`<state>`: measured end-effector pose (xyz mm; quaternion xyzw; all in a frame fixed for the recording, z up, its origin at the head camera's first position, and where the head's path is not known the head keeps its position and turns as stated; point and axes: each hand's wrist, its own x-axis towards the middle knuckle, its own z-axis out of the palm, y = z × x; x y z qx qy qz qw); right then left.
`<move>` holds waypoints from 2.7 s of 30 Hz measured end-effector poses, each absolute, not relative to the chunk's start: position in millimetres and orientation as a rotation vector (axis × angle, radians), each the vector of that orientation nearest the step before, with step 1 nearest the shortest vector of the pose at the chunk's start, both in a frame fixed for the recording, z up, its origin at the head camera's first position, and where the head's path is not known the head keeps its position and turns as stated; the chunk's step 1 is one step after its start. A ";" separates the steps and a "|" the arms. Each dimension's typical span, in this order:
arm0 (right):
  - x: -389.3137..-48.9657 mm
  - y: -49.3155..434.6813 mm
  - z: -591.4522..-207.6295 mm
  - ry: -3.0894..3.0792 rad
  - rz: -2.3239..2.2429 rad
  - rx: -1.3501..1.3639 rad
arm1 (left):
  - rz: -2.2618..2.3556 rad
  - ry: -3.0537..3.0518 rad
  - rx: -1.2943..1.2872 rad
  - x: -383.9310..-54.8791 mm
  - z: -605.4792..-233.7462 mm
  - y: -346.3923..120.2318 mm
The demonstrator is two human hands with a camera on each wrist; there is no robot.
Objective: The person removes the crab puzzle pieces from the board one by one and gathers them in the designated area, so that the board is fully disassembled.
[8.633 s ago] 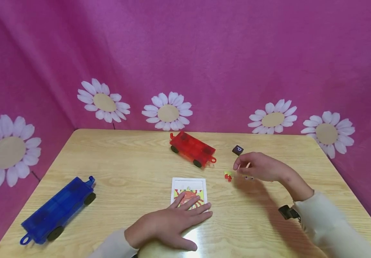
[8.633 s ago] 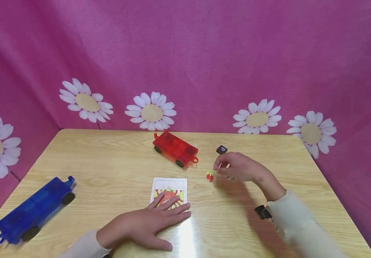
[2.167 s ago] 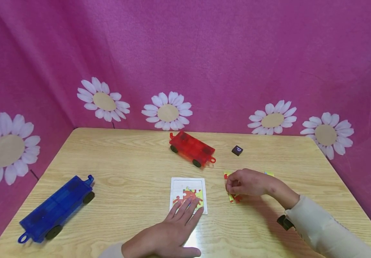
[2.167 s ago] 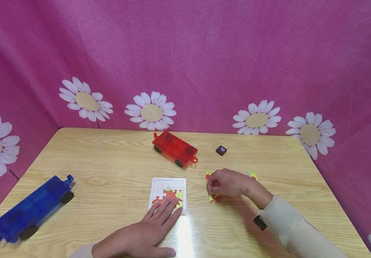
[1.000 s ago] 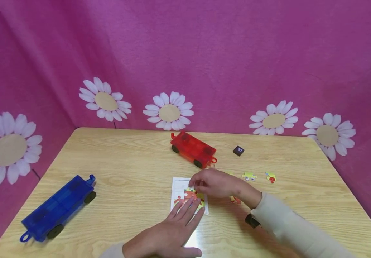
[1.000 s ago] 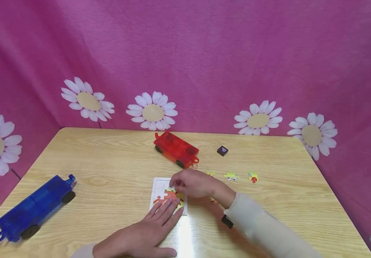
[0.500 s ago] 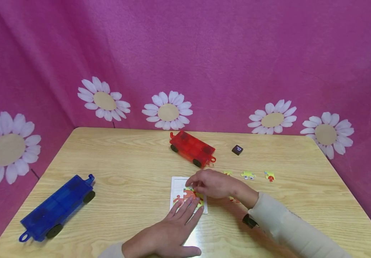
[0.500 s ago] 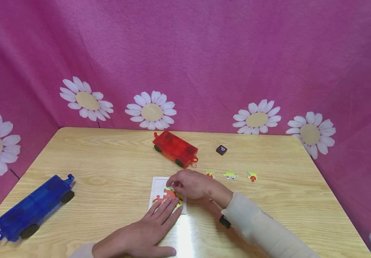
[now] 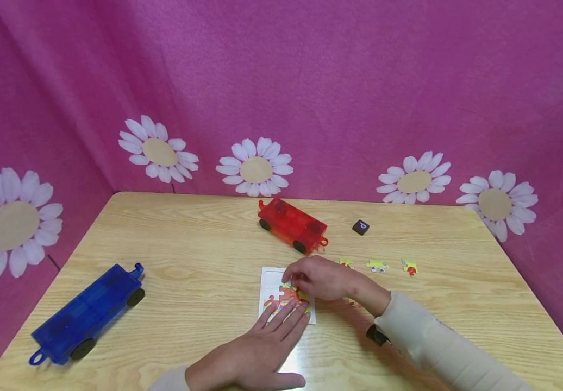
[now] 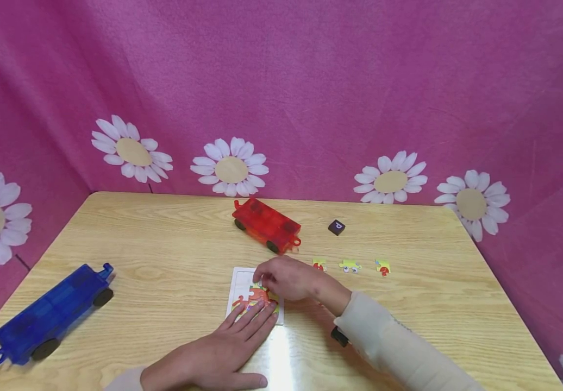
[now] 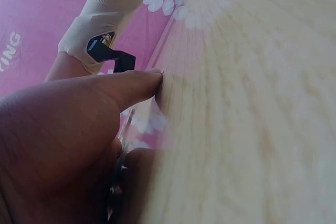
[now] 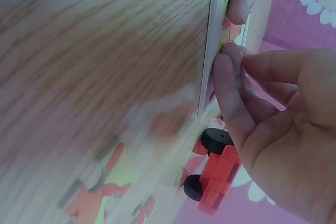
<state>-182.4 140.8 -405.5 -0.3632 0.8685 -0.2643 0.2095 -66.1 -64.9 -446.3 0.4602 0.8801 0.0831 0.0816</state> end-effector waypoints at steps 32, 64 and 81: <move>-177.3 128.7 -404.2 2.587 -0.791 -0.928 | 0.244 2.628 1.374 -66.1 -445.9 -64.8; -177.3 213.5 -353.8 2.561 -0.768 -0.942 | 0.165 2.691 1.382 -64.6 -445.8 -63.1; -181.7 288.5 -362.6 2.501 -0.726 -0.857 | 0.244 2.638 1.347 -66.5 -445.4 -64.3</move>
